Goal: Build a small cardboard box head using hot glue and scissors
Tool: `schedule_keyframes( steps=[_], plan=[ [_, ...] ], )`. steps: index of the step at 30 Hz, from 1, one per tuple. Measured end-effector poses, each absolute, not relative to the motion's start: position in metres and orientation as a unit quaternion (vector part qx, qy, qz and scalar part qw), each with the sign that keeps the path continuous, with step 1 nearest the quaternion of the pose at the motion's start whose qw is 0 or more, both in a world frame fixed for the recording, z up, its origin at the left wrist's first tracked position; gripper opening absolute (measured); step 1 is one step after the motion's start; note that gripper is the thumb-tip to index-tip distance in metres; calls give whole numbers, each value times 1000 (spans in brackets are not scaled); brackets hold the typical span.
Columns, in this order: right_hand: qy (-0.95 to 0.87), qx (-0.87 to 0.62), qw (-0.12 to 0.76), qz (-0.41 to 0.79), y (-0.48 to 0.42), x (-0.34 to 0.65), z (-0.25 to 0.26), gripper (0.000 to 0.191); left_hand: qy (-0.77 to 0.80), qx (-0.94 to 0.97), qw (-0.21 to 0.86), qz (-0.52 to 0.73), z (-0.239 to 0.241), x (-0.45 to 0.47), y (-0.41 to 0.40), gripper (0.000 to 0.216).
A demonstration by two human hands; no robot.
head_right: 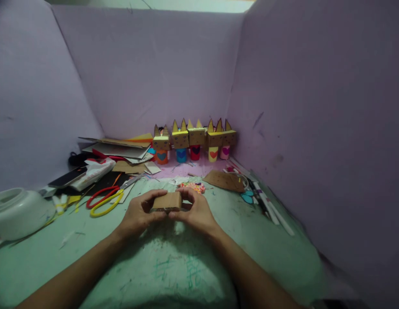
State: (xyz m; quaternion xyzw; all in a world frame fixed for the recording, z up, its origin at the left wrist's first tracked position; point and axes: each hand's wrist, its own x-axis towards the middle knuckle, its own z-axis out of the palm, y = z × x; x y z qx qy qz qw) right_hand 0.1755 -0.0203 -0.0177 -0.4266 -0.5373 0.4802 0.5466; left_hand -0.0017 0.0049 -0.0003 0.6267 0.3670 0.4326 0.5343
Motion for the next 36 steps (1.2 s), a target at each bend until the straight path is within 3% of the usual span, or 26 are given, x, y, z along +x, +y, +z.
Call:
schedule_keyframes(
  steps=[4, 10, 17, 24, 29, 32, 36],
  plan=[
    [-546, -423, 541, 480, -22, 174, -17, 71, 335, 568, 605, 445, -3, -3, 7, 57],
    [-578, -433, 539, 434, -23, 174, -18, 62, 284, 537, 678, 414, -8, 0, 8, 63],
    [-632, -482, 533, 289, -28, 169, -12, 55, 325, 668, 554, 376, -6, 1, 7, 60],
    [-653, -478, 547, 215, -27, 172, -15, 60, 273, 717, 526, 366, -9, -11, 12, 83],
    [-713, -448, 507, 184, -29, 174, -20, 88, 310, 727, 479, 383, -4, -8, 6, 71],
    [-734, -427, 500, 172, -30, 174, -20, 89, 325, 703, 505, 380, -4, -4, 5, 59],
    [-721, -420, 520, 183, -31, 175, -19, 86, 281, 626, 607, 402, -9, -1, 8, 60]
  ],
)
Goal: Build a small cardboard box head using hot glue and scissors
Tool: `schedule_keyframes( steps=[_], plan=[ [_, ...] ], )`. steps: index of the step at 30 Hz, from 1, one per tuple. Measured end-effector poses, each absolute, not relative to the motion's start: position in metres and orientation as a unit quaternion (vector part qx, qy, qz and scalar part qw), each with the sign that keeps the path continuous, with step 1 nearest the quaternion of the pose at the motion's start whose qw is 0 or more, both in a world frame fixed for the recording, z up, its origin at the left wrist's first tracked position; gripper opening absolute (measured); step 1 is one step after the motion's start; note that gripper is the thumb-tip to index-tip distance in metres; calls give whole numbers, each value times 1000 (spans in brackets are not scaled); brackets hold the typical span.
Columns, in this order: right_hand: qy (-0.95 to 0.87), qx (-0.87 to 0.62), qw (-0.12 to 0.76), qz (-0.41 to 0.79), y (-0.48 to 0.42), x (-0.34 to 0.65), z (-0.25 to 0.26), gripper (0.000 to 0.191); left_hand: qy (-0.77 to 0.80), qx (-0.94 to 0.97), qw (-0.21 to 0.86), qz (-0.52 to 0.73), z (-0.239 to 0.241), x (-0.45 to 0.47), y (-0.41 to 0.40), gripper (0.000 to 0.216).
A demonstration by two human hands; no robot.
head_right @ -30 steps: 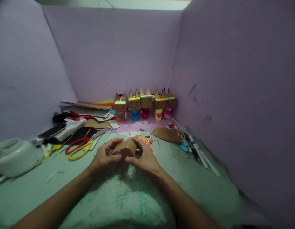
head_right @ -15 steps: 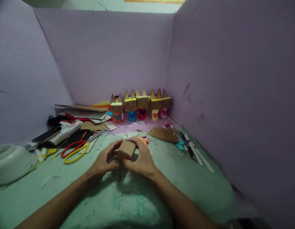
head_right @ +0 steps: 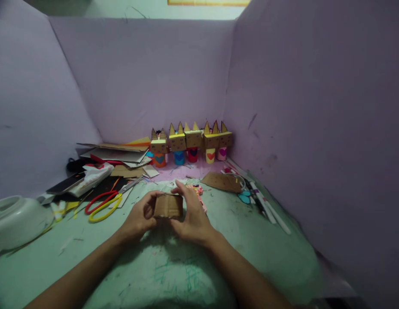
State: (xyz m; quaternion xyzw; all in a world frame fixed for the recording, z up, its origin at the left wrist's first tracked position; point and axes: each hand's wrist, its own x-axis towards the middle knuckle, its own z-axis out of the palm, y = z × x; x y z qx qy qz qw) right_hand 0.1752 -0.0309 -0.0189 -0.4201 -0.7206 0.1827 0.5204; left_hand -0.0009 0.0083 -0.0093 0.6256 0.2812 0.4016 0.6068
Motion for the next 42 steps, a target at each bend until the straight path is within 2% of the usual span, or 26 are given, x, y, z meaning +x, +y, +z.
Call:
schedule_keyframes(
  steps=[3, 8, 11, 15, 19, 28, 32, 34, 40, 42],
  plan=[
    [-703, -432, 525, 209, -31, 174, -18, 82, 254, 630, 619, 393, -11, -1, 8, 59],
    [-693, -445, 517, 235, -30, 173, -17, 85, 295, 755, 449, 375, -5, -4, 3, 62],
    [-703, -438, 514, 221, -30, 174, -17, 88, 302, 783, 402, 366, -3, -6, 2, 60],
    [-697, -424, 520, 252, -32, 175, -15, 87, 284, 731, 480, 392, -7, -5, 5, 51],
    [-666, -417, 531, 318, -32, 174, -16, 87, 242, 660, 581, 410, -9, -3, 6, 55],
    [-640, -415, 541, 355, -30, 174, -17, 87, 238, 651, 600, 400, -14, -4, 7, 61],
    [-601, -414, 566, 383, -30, 176, -16, 66, 220, 660, 618, 366, -3, -4, 3, 68],
    [-567, -425, 582, 399, -27, 178, -18, 57, 250, 706, 564, 347, 7, -15, 8, 75],
    [-517, -425, 607, 429, -25, 181, -20, 56, 515, 595, 340, 514, 26, -70, 49, 35],
    [-509, -436, 608, 426, -27, 180, -20, 54, 534, 551, 357, 533, 23, -77, 56, 36]
  ],
)
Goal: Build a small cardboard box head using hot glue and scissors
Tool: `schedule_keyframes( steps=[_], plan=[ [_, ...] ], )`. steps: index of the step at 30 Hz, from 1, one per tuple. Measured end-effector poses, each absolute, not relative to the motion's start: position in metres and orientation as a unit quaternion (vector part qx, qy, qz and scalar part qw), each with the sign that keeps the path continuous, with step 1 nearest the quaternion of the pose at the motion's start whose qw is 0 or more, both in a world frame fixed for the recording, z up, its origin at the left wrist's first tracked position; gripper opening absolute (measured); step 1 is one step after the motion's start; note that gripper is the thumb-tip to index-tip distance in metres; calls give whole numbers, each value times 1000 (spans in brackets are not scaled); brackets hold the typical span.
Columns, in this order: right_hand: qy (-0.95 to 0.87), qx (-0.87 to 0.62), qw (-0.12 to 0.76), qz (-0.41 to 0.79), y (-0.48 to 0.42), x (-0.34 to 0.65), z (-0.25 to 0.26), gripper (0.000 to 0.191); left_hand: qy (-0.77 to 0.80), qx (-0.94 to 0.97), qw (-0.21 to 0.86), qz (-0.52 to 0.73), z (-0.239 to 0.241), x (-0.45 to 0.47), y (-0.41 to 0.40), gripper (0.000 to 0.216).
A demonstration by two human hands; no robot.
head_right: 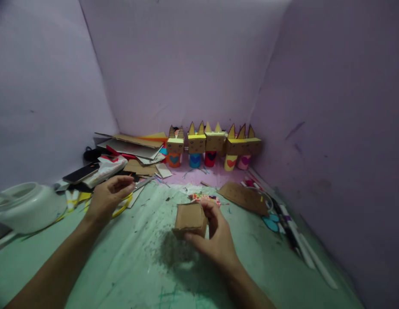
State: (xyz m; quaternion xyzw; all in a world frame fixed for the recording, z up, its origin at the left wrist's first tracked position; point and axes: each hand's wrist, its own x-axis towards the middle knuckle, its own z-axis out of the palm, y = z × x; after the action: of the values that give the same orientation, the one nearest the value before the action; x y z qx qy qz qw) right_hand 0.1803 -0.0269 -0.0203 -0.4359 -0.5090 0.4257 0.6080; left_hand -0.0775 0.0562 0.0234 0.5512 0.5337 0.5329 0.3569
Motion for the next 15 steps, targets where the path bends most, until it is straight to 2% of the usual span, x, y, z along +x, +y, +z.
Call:
schedule_keyframes(
  steps=[3, 5, 9, 13, 15],
  plan=[
    [-487, -459, 608, 427, -30, 180, -23, 55, 438, 562, 503, 490, 16, -72, 53, 45],
    [-488, -466, 592, 440, -31, 181, -27, 57, 381, 599, 560, 427, 9, -63, 48, 53],
    [-499, -467, 565, 463, -32, 182, -33, 55, 353, 631, 590, 359, -1, -44, 37, 59],
    [-521, -481, 526, 469, -31, 181, -35, 57, 338, 671, 596, 285, -8, -25, 22, 89],
    [-539, -484, 505, 470, -31, 181, -36, 58, 358, 683, 567, 290, -12, -19, 16, 79]
  ],
)
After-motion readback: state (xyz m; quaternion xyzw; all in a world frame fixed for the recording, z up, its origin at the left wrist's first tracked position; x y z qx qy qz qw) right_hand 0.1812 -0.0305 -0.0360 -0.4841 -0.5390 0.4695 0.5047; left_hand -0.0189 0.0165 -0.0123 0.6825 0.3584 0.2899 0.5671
